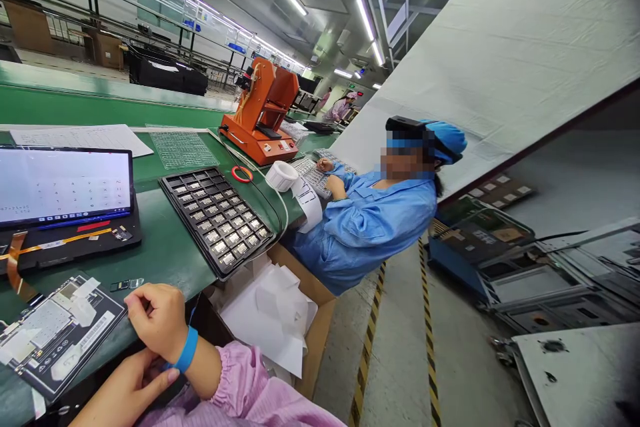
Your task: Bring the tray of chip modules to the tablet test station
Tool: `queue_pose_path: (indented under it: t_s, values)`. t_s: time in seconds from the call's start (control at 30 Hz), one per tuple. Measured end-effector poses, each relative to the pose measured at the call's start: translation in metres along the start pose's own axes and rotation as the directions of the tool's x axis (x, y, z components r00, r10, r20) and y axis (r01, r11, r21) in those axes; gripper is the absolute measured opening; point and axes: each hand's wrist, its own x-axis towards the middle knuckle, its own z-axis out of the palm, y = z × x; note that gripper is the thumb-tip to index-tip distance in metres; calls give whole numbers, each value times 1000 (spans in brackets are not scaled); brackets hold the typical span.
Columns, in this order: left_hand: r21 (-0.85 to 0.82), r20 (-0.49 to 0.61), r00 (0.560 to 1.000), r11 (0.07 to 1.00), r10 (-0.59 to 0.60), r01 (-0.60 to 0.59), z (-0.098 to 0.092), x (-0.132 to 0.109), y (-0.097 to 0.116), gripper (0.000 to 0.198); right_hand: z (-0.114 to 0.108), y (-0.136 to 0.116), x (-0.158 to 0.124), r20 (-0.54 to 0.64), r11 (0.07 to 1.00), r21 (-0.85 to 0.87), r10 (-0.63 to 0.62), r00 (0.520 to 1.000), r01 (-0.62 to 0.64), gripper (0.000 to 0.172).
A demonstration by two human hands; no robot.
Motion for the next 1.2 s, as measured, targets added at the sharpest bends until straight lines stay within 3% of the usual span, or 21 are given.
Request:
queue_pose_path:
  t_s: [0.27, 0.53, 0.8, 0.93, 1.1, 1.2]
  values:
    - [39, 12, 1000, 999, 12, -13, -1, -3, 6, 61, 0, -1, 0, -1, 999, 48, 25, 1000, -25, 19]
    - [70, 38, 998, 997, 42, -45, -6, -3, -4, 50, 2, -1, 2, -38, 998, 54, 20, 999, -18, 21]
    - [162, -21, 996, 984, 84, -79, -5, -15, 26, 35, -6, -5, 1, -10, 986, 160, 48, 999, -46, 28]
    - [138, -25, 998, 989, 59, -55, -12, -19, 30, 37, -11, -3, 8, 26, 968, 246, 52, 998, -57, 30]
    - [-141, -12, 1000, 990, -7, 5, -34, -56, 38, 51, -19, 1, 14, 151, 922, 362, 85, 985, -135, 32]
    - [-216, -174, 985, 976, -13, -26, -54, -92, 45, 51, -30, -4, 30, 287, 846, 461, 144, 947, -269, 33]
